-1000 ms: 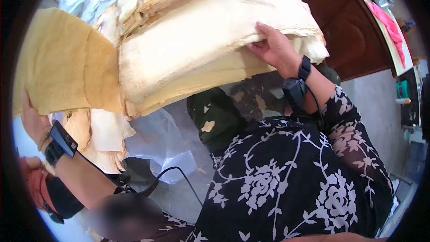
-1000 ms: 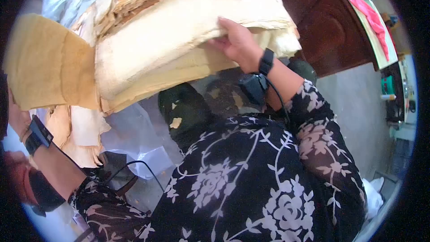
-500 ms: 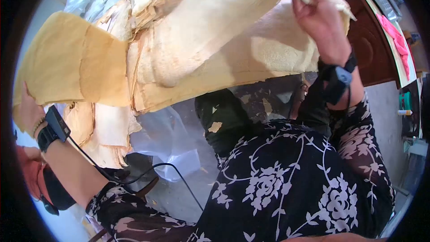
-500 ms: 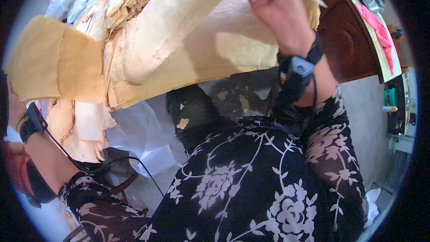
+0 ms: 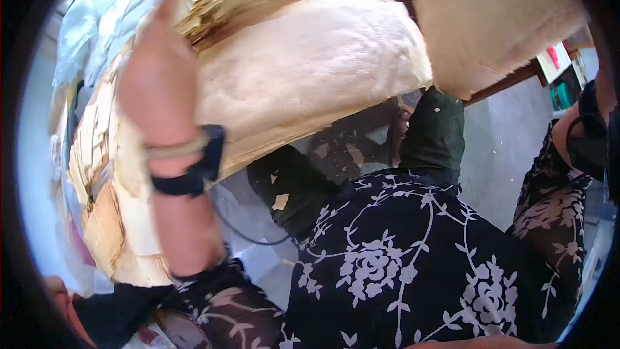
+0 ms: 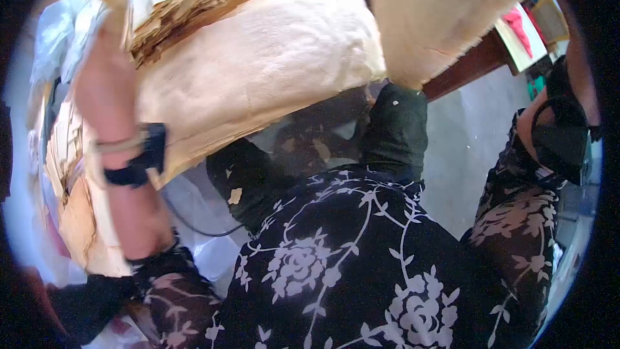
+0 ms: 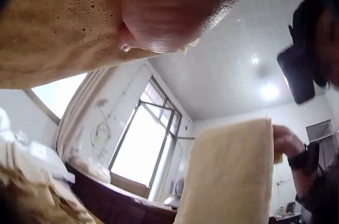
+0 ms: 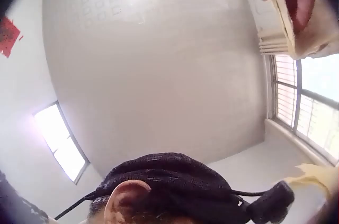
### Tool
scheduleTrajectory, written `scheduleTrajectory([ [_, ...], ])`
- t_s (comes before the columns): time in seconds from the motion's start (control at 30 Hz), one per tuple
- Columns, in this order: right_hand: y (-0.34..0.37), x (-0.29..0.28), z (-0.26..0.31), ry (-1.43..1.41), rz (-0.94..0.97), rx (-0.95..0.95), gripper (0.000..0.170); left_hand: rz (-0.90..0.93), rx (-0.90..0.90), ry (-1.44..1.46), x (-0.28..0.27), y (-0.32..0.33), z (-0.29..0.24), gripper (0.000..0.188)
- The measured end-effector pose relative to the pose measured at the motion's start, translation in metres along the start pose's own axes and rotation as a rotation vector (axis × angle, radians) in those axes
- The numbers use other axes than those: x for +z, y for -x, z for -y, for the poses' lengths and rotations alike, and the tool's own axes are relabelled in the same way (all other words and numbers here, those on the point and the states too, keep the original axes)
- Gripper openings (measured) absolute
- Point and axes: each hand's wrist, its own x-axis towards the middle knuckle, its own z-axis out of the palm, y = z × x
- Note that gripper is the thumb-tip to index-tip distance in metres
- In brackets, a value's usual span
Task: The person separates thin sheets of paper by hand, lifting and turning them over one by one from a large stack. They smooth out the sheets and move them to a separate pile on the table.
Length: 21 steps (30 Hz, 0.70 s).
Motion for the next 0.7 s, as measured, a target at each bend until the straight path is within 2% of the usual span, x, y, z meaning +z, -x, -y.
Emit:
scheduleTrajectory([
  [0.03,0.004,-0.004,0.005,0.018,-0.019,-0.016,0.028,-0.115,0.142,0.071,0.034,0.023,-0.022,0.04],
  [0.1,0.006,-0.023,0.018,0.07,-0.057,-0.045,0.028,-0.039,0.274,0.333,0.072,0.065,-0.082,0.038],
  [0.17,0.009,-0.04,0.028,0.108,-0.091,-0.071,0.029,0.164,0.408,0.277,0.102,0.108,-0.134,0.034],
  [0.23,0.012,-0.05,0.039,0.138,-0.106,-0.087,0.029,0.147,0.467,0.294,0.114,0.131,-0.156,0.029],
  [0.57,0.018,-0.079,0.058,0.2,-0.144,-0.102,0.03,0.194,0.426,0.279,0.113,0.133,-0.162,0.027],
  [0.67,0.016,-0.077,0.057,0.202,-0.135,-0.1,0.031,0.142,0.409,0.289,0.115,0.134,-0.153,0.027],
  [0.7,0.017,-0.075,0.055,0.201,-0.13,-0.1,0.031,0.21,0.405,0.334,0.112,0.132,-0.151,0.033],
])
